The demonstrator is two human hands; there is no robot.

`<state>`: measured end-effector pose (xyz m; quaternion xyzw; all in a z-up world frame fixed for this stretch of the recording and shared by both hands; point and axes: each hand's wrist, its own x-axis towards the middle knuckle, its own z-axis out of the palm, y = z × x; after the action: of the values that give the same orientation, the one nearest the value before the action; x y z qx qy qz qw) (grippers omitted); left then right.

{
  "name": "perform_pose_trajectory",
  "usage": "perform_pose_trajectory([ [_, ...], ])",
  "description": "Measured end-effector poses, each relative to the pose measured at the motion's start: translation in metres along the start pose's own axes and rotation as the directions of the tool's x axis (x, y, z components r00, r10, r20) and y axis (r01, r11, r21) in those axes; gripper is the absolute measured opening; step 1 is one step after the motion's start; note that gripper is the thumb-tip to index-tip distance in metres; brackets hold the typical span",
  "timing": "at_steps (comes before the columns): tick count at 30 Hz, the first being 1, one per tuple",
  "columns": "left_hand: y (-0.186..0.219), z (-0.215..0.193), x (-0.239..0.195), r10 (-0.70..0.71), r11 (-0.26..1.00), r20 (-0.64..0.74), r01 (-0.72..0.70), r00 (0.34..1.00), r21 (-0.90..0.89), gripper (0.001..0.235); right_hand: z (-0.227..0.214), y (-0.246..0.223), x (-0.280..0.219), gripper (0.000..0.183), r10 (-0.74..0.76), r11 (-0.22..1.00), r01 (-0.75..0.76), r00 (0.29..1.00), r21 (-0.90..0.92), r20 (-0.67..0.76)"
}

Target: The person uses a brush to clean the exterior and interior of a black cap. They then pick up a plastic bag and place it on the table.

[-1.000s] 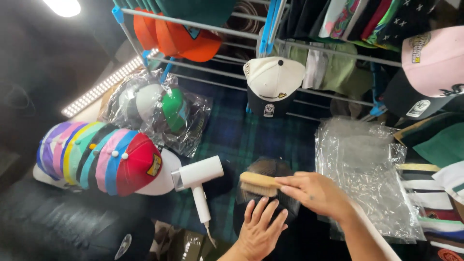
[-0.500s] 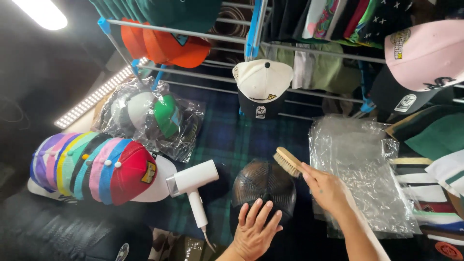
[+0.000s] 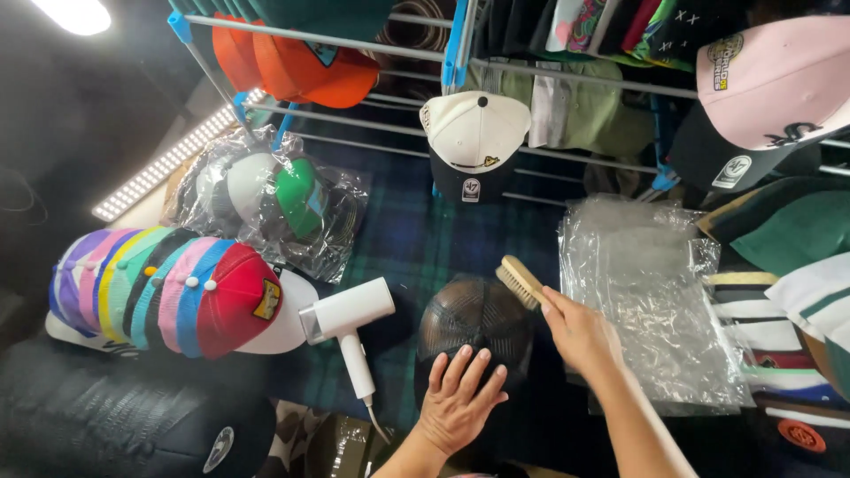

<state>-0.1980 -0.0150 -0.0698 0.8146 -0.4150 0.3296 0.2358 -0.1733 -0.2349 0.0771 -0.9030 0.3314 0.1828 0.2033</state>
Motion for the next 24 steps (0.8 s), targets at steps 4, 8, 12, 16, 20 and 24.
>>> perform_pose_trajectory([
  [4, 0.001, 0.001, -0.004, -0.010, 1.000, 0.006, 0.010, 1.000, -0.021, 0.040, 0.055, 0.029, -0.051, 0.046, -0.469, 0.798, 0.590, 0.736, 0.123, -0.489],
  [8, 0.003, -0.019, -0.013, -0.139, 0.955, 0.008, 0.136, 0.990, -0.265, 0.039, 0.067, 0.050, -0.068, 0.044, -0.427, 0.898, 0.412, 0.729, -0.156, -0.535],
  [12, -0.004, -0.028, -0.018, -0.181, 0.958, -0.022, 0.171, 0.983, -0.229, 0.032, 0.048, 0.027, -0.098, 0.044, -0.730, 0.674, 0.653, 0.514, -0.346, -0.451],
  [16, 0.001, -0.032, -0.004, -0.195, 0.956, -0.041, 0.180, 0.980, -0.229, 0.032, 0.063, 0.047, -0.050, 0.046, -0.407, 0.909, 0.406, 0.824, -0.092, -0.393],
  [20, 0.004, -0.023, -0.008, -0.170, 0.955, 0.025, 0.171, 0.985, -0.244, 0.039, 0.051, 0.014, -0.058, 0.044, -0.473, 0.881, 0.422, 0.803, -0.215, -0.362],
  [24, -0.015, 0.001, -0.027, -0.034, 0.991, 0.022, 0.036, 0.999, -0.127, 0.052, 0.012, -0.019, -0.015, 0.050, -0.070, 0.971, 0.076, 0.997, 0.227, -0.035],
])
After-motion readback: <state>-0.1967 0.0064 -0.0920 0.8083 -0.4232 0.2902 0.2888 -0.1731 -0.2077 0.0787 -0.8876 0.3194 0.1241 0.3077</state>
